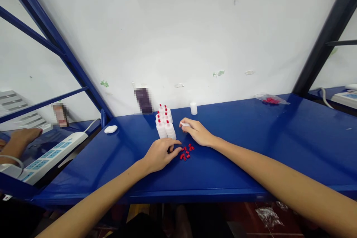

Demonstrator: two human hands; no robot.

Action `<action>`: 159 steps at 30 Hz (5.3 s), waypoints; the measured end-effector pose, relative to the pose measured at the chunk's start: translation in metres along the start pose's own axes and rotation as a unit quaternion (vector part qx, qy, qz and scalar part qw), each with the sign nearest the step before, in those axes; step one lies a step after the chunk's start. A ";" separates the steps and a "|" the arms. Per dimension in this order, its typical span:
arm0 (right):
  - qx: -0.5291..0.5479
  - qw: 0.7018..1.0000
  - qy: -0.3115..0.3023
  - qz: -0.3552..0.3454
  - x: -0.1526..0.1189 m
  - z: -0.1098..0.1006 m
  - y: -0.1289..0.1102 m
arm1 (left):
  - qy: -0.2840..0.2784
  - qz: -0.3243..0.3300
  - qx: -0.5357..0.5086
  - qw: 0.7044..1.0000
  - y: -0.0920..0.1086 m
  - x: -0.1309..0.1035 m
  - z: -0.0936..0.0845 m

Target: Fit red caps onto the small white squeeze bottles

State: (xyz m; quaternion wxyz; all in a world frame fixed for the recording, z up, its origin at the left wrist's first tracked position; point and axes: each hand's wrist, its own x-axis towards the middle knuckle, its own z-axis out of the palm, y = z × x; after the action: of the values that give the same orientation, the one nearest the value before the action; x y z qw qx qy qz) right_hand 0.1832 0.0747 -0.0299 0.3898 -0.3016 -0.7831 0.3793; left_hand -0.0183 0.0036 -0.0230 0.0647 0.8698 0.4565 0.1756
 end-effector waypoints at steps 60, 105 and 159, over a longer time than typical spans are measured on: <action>-0.108 0.979 -0.102 -0.137 -0.012 0.007 -0.022 | 0.162 -0.072 -0.507 0.844 0.010 0.007 0.010; -0.220 0.972 -0.033 -0.074 -0.008 -0.010 -0.007 | -0.014 0.052 -0.140 0.989 0.015 -0.043 -0.016; -0.181 0.958 -0.103 -0.195 -0.029 0.013 -0.049 | 0.253 0.022 -0.135 0.958 0.030 -0.025 -0.009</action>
State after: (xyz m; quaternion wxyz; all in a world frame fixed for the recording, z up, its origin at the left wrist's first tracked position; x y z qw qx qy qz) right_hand 0.1782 0.0218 -0.0063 0.3118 -0.1678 -0.9183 0.1767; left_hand -0.0115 -0.0342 -0.0128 0.0601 0.7898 0.4108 0.4515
